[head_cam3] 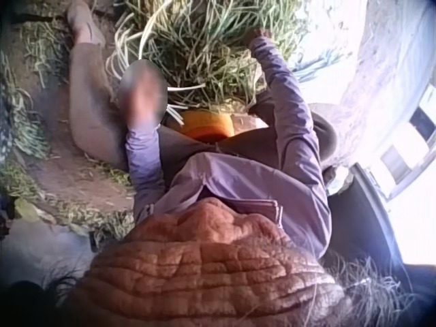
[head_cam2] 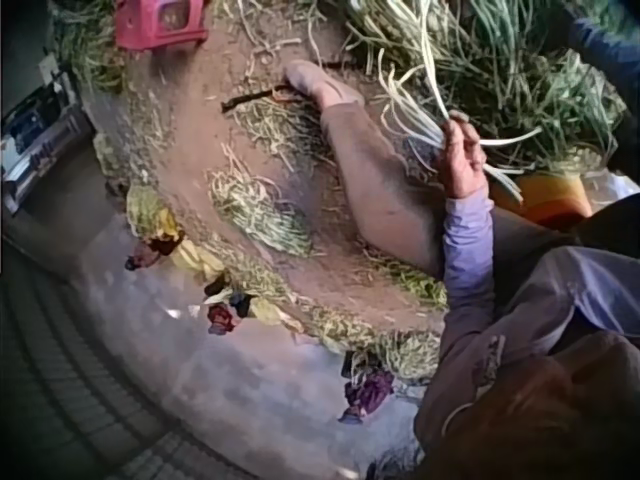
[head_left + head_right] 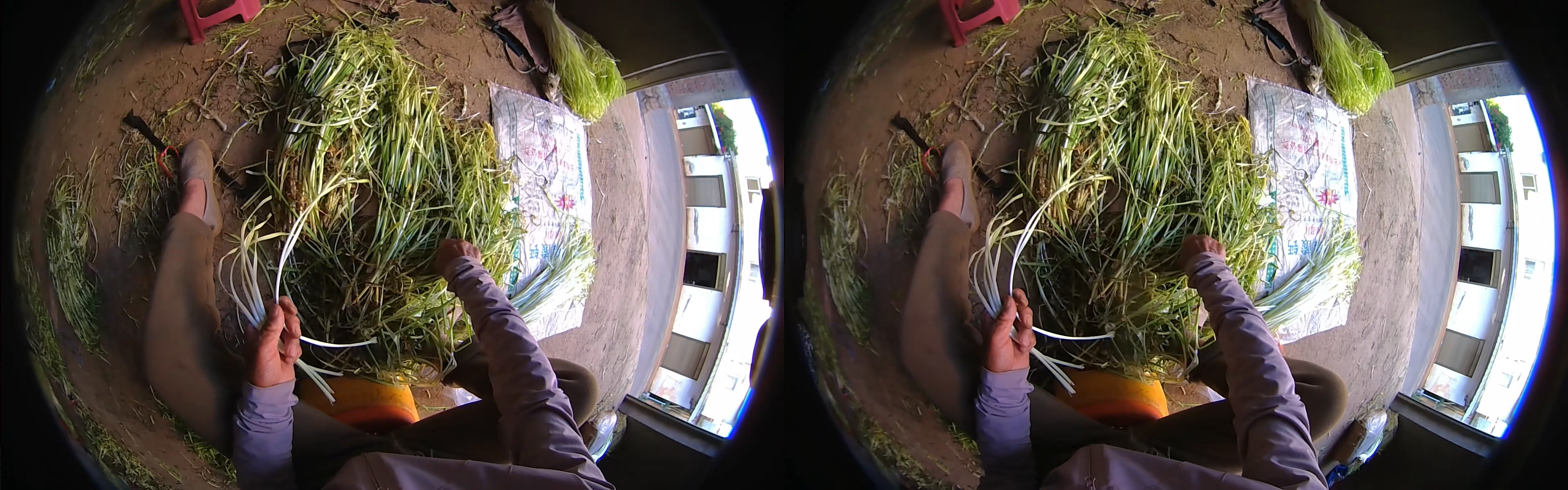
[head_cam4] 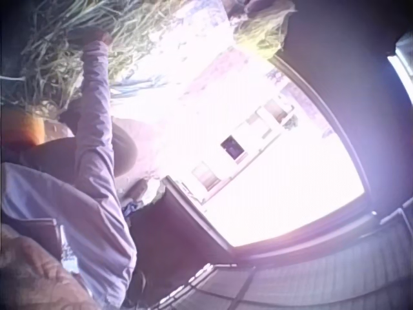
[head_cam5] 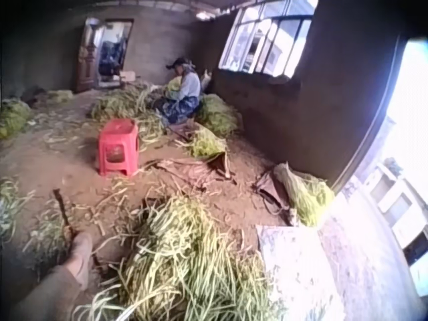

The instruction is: The person sits on the ground and trims the ends of long green vegetables by hand, separating the cut pieces from the main stalks. The trimmed vegetables are placed into a pile on the floor.

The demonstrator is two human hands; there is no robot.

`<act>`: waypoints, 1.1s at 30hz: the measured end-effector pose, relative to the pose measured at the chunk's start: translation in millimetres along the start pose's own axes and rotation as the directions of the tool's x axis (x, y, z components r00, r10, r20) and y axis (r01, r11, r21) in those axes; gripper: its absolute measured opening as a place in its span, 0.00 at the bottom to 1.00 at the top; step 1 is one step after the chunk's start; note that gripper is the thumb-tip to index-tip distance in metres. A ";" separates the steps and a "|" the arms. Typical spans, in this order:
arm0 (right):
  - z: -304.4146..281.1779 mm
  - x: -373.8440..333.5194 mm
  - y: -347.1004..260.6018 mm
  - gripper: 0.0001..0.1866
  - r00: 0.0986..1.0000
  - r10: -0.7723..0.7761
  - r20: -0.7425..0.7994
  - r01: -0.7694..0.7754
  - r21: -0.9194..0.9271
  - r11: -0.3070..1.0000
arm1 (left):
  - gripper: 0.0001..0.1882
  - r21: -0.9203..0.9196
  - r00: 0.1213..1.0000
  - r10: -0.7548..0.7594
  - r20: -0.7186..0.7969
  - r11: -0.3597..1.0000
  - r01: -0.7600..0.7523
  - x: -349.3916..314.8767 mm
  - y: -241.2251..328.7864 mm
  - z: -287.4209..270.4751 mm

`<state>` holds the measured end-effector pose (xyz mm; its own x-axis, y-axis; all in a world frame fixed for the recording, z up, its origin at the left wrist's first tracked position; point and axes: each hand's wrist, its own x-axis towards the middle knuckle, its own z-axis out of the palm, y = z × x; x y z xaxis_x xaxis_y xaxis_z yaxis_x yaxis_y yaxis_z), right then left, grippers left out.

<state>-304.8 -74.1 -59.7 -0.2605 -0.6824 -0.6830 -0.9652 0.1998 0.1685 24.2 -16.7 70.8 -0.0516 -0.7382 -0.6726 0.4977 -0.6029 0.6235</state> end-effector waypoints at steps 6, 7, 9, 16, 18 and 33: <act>28.5 12.1 32.3 0.17 0.975 0.149 -0.164 -0.065 0.431 0.900 | 0.18 0.012 0.998 0.065 -0.012 0.998 -0.064 4.4 -7.6 -1.4; 30.7 12.8 32.6 0.17 0.973 0.151 -0.172 -0.054 0.466 0.883 | 0.18 0.029 0.997 0.073 -0.008 0.997 -0.073 4.8 -8.6 -1.4; 32.1 11.6 30.0 0.19 0.970 0.155 -0.188 -0.030 0.536 0.844 | 0.18 0.064 0.996 0.093 0.000 0.994 -0.093 4.3 -10.7 -0.8; 41.8 4.7 5.9 0.24 0.910 0.344 -0.230 -0.158 0.574 0.803 | 0.17 0.079 0.992 0.097 0.078 0.992 -0.103 6.6 -28.5 -1.9; 44.8 1.2 4.4 0.23 0.896 0.372 -0.242 -0.148 0.628 0.764 | 0.17 0.035 0.990 0.065 0.129 0.997 -0.070 3.3 -26.2 4.0; -32.2 -135.9 -24.0 0.14 0.807 0.493 -0.326 0.315 0.943 0.108 | 0.14 -0.070 0.957 -0.150 0.248 0.983 0.172 -10.5 -17.6 5.9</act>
<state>-246.9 -8.9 51.9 -0.6929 -0.6813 -0.2361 -0.1659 0.4693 -0.8673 10.8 -0.1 69.2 -0.3387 -0.6908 -0.6388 0.5406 -0.6985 0.4688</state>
